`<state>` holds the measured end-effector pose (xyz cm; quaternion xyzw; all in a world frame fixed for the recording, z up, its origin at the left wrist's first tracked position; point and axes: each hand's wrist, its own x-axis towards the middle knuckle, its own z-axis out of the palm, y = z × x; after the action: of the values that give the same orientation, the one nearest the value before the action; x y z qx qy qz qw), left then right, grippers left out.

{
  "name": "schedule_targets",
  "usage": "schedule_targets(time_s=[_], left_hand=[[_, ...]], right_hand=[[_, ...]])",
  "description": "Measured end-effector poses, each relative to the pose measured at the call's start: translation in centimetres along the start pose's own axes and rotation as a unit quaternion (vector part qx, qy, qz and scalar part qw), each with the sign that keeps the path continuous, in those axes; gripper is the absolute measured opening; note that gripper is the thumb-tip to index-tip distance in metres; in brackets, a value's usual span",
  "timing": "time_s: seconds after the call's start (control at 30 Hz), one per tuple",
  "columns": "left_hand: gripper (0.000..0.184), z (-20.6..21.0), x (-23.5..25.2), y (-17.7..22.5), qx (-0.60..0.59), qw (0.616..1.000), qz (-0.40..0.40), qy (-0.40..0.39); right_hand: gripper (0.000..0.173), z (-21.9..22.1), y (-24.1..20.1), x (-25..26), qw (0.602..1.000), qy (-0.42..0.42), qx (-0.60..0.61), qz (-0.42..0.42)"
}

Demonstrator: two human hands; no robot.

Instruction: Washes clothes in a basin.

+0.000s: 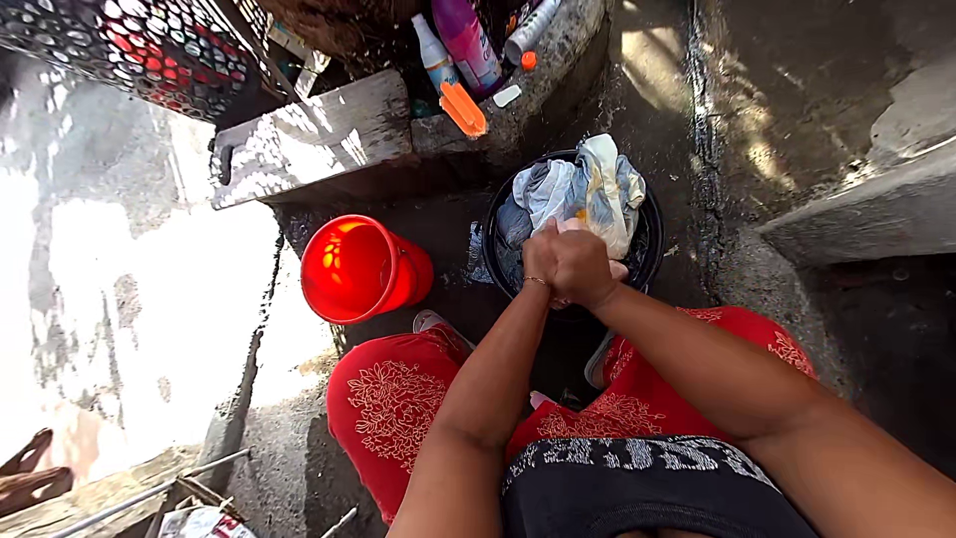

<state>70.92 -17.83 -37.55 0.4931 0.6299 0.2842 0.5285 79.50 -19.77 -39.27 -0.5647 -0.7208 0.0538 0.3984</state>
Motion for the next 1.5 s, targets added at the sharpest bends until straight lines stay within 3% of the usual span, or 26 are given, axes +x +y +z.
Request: schedule_targets(time_s=[0.07, 0.17, 0.23, 0.33, 0.4, 0.87, 1.0, 1.07, 1.13, 1.23, 1.4, 1.43, 1.5], left_hand=[[0.042, 0.0, -0.4, -0.2, -0.053, 0.998, 0.018, -0.003], [0.051, 0.4, -0.6, -1.6, -0.092, 0.995, 0.029, -0.035], [0.047, 0.6, -0.5, -1.7, -0.169, 0.983, 0.006, -0.065], [0.047, -0.1, 0.1, -2.3, -0.268, 0.96, -0.015, -0.074], [0.048, -0.4, 0.5, -2.4, -0.284, 0.956, -0.019, -0.075], [0.054, 0.0, 0.5, -1.6, -0.256, 0.963, -0.038, -0.08], [0.052, -0.5, 1.4, -2.1, -0.112, 0.992, 0.033, -0.046], [0.04, -0.9, 2.7, -3.3, -0.026, 0.996, 0.076, -0.04], [0.029, -1.5, 3.3, -4.6, 0.082, 0.991, 0.09, -0.062], [0.041, -1.3, 3.0, -6.9, 0.251, 0.955, 0.037, -0.154], [0.077, 1.1, 3.7, -11.7, 0.437, 0.836, -0.107, -0.314], [0.079, 1.4, 4.2, -12.4, 0.45, 0.823, -0.124, -0.324], [0.078, 1.7, 5.4, -13.3, 0.454, 0.816, -0.136, -0.329]], right_hand=[[0.042, 0.1, 0.1, -0.1, 0.999, 0.005, 0.025, -0.035], [0.06, -0.5, 3.6, 1.4, 0.983, -0.121, -0.046, 0.128], [0.065, -1.3, 5.2, 2.6, 0.964, -0.182, 0.003, 0.194], [0.06, -2.1, 5.5, 2.8, 0.935, -0.145, 0.211, 0.245], [0.059, -2.8, 5.4, 3.1, 0.906, -0.134, 0.28, 0.288], [0.054, -3.7, 5.8, 3.2, 0.863, -0.148, 0.345, 0.339], [0.041, -3.7, 6.8, 3.1, 0.88, -0.226, 0.31, 0.28], [0.034, -3.8, 7.3, 3.0, 0.896, -0.298, 0.236, 0.23], [0.037, -3.1, 7.8, 2.3, 0.893, -0.378, 0.142, 0.199], [0.066, -1.1, 8.0, 0.0, 0.848, -0.489, 0.003, 0.204], [0.084, 2.4, 8.8, -3.5, 0.715, -0.662, -0.057, 0.216], [0.089, 3.0, 9.3, -4.0, 0.7, -0.677, -0.052, 0.222], [0.082, 3.6, 10.4, -4.3, 0.69, -0.685, -0.021, 0.234]])
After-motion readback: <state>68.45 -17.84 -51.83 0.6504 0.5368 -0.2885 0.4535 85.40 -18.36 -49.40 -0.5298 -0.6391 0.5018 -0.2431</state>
